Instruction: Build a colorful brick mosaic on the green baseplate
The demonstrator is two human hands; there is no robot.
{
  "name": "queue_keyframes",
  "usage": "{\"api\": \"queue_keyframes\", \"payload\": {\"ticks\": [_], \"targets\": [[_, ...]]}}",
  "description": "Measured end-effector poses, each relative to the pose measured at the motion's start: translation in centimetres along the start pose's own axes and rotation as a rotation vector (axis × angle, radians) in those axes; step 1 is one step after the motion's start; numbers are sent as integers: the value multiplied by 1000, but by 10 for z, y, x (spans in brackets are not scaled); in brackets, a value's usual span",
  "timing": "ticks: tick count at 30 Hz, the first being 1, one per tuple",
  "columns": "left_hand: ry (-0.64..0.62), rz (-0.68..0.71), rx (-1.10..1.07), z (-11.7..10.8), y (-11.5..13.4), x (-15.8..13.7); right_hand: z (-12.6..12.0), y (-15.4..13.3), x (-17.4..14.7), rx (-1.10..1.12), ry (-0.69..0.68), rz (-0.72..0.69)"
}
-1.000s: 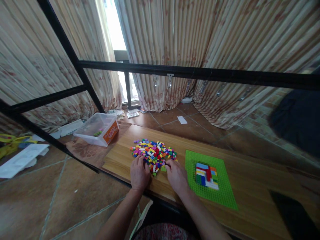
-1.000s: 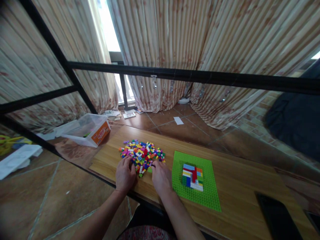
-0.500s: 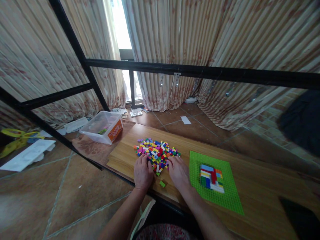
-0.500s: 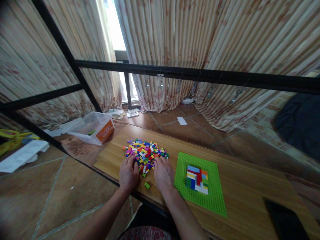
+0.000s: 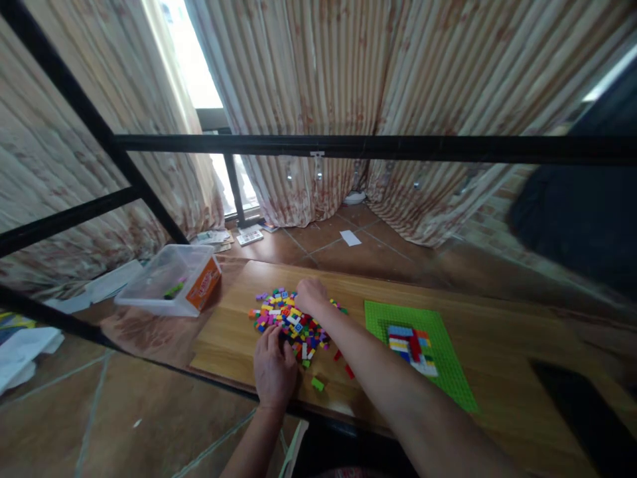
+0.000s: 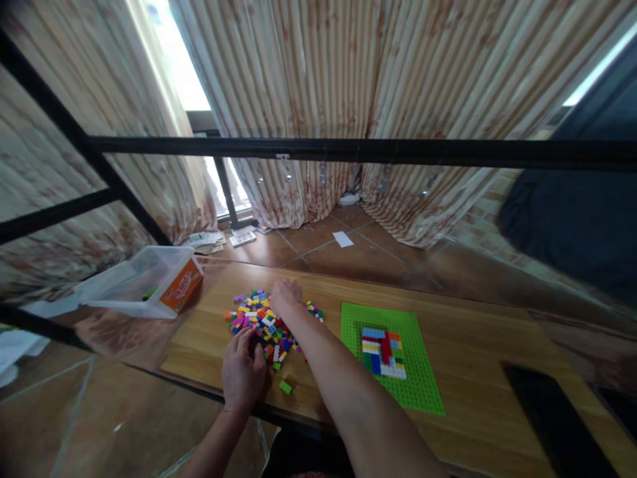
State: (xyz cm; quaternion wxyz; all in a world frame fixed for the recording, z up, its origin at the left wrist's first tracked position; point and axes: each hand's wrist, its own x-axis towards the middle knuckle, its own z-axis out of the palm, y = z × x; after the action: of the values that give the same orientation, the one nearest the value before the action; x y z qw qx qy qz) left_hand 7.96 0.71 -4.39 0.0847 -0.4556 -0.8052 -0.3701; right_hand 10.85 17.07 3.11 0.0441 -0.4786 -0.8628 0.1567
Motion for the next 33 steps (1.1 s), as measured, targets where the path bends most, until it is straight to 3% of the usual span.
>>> {"api": "queue_keyframes", "payload": {"ticks": [6, 11, 14, 17, 20, 23, 27, 33], "targets": [[-16, 28, -2, -2, 1, 5, -3, -5, 5, 15, -12, 25], [-21, 23, 7, -4, 4, 6, -23, 5, -31, 87, 99, -31], [-29, 22, 21, -4, 5, 6, -36, 36, -79, 216, 203, -133], [-33, 18, 30, -5, 5, 7, -45, 91, -131, 315, 301, -132], [-31, 9, 35, -5, 6, 8, -49, 150, -167, 235, 338, -45], [-40, 3, 43, -5, 8, 8, -49, 187, -181, 121, 321, -17], [-62, -11, 98, -6, 10, 9, -46, 200, -180, 17, 262, -66], [-66, 8, 146, -6, 9, 10, -38, 203, -175, 61, 331, 7]]}}
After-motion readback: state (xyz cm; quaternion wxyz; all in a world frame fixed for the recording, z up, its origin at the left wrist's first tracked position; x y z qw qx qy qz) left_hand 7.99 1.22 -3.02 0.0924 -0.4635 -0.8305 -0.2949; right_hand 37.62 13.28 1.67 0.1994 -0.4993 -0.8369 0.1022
